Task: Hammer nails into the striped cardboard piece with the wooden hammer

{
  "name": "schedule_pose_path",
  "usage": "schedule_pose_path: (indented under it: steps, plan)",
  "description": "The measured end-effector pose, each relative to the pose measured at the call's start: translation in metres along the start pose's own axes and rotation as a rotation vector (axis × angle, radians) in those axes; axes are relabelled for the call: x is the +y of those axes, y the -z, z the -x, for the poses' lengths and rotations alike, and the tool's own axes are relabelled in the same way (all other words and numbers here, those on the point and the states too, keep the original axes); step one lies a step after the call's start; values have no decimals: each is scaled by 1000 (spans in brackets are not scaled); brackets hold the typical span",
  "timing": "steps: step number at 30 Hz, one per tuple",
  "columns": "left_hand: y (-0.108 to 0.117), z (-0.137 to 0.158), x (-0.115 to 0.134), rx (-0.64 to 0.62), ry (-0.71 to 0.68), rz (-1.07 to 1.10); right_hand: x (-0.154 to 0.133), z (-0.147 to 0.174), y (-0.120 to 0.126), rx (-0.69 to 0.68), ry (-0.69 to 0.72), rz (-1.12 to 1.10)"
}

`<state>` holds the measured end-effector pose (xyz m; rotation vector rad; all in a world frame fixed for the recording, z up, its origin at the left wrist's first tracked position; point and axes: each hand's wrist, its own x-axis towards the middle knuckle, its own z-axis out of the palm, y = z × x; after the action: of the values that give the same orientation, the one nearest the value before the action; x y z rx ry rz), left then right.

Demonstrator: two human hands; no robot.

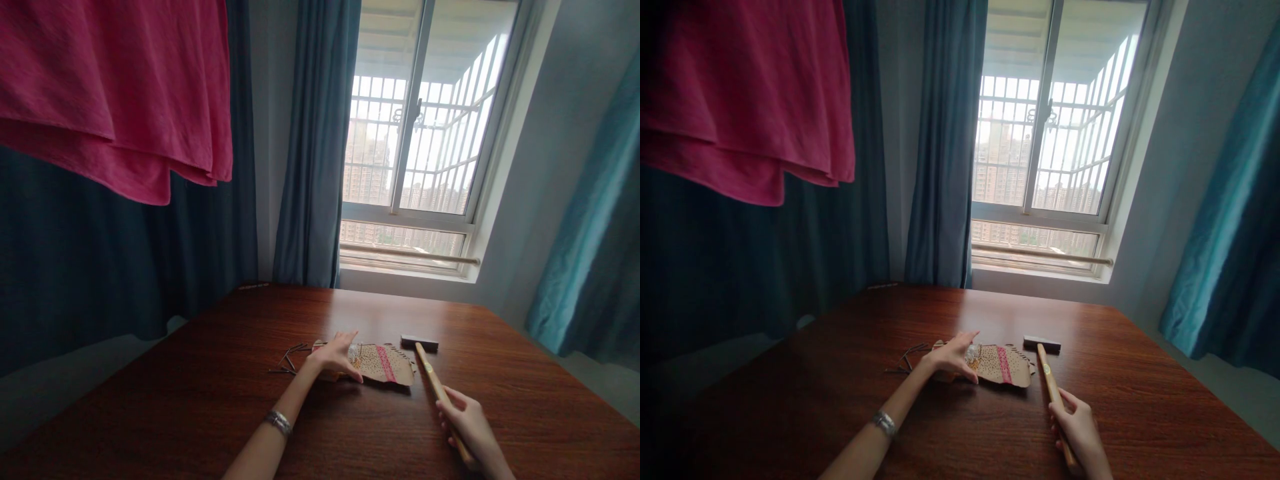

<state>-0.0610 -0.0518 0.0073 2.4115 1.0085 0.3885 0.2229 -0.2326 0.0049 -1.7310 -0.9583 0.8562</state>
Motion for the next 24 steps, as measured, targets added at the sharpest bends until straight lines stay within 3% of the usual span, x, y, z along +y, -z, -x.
schedule_pose_path:
  steps: [7, 19, 24]
  plan:
    - [-1, 1, 0, 31, -60, 7, 3, 1, 6, 125, 150, 521]
    - [0, 2, 8, 49, -70, 95, 28, 1, -6, 229, 310, 827]
    - [-3, 1, 7, 52, -46, 153, 10, 14, -14, 420, 457, 978]
